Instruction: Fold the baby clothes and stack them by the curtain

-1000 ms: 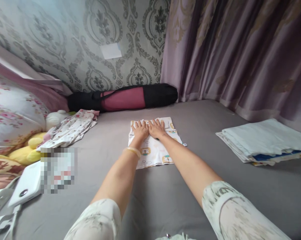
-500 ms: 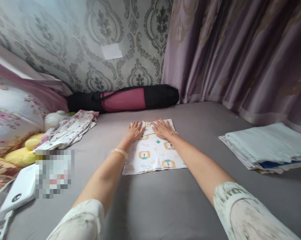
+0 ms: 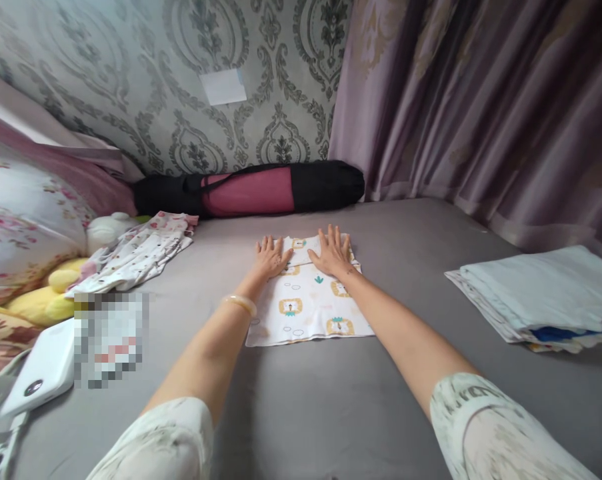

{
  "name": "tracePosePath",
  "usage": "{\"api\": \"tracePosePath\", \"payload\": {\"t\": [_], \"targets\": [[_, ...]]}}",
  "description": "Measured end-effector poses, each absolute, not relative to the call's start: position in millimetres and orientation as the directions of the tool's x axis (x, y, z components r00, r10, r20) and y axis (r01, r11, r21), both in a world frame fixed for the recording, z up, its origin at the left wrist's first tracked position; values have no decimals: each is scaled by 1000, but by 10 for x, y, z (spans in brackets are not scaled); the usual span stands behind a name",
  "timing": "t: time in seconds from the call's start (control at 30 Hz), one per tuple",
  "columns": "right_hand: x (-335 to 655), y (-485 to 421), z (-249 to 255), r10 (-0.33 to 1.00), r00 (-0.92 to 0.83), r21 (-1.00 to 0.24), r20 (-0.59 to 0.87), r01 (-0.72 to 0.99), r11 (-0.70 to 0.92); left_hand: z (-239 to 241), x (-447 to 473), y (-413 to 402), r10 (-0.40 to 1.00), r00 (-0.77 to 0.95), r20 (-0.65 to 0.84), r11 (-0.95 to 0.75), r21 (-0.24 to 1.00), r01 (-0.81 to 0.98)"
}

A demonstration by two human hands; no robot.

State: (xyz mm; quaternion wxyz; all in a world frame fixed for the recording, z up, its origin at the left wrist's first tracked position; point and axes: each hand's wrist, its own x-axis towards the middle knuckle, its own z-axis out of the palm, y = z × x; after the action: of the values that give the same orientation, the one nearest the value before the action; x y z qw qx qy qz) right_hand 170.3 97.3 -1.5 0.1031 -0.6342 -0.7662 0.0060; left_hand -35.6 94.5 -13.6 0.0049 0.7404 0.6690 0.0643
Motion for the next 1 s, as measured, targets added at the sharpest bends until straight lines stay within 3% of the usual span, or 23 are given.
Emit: {"api": "tracePosePath", "payload": {"t": [0.17,0.4,0.5,0.6,0.67,0.83,1.0], "targets": [[1686,991,-26,997,-56,-159,56,985,64,-121,-341,950,993,86,76,-92,84,992],[1681,1022,-10,998,-62,-163,27,984,66,-148,-359,971,992,94,84,-102,87,991],[1742,1050,65,994,-93,-202,-48,976,81,-107,-341,930,989,90,118,-99,72,992],[1884,1019,154,980,-166,-255,-113,958,132,-28,-306,821,977,103,189,-109,23,994],[1996,927,185,970,-237,-234,-61,948,217,17,-290,715,971,138,197,-142,6,990],[2164,581,141,903,-429,-175,-29,891,418,13,-311,458,969,233,76,-238,54,970],[2162,481,104,895,-443,-174,-56,887,428,-35,-353,390,970,241,-32,-235,130,963]]}}
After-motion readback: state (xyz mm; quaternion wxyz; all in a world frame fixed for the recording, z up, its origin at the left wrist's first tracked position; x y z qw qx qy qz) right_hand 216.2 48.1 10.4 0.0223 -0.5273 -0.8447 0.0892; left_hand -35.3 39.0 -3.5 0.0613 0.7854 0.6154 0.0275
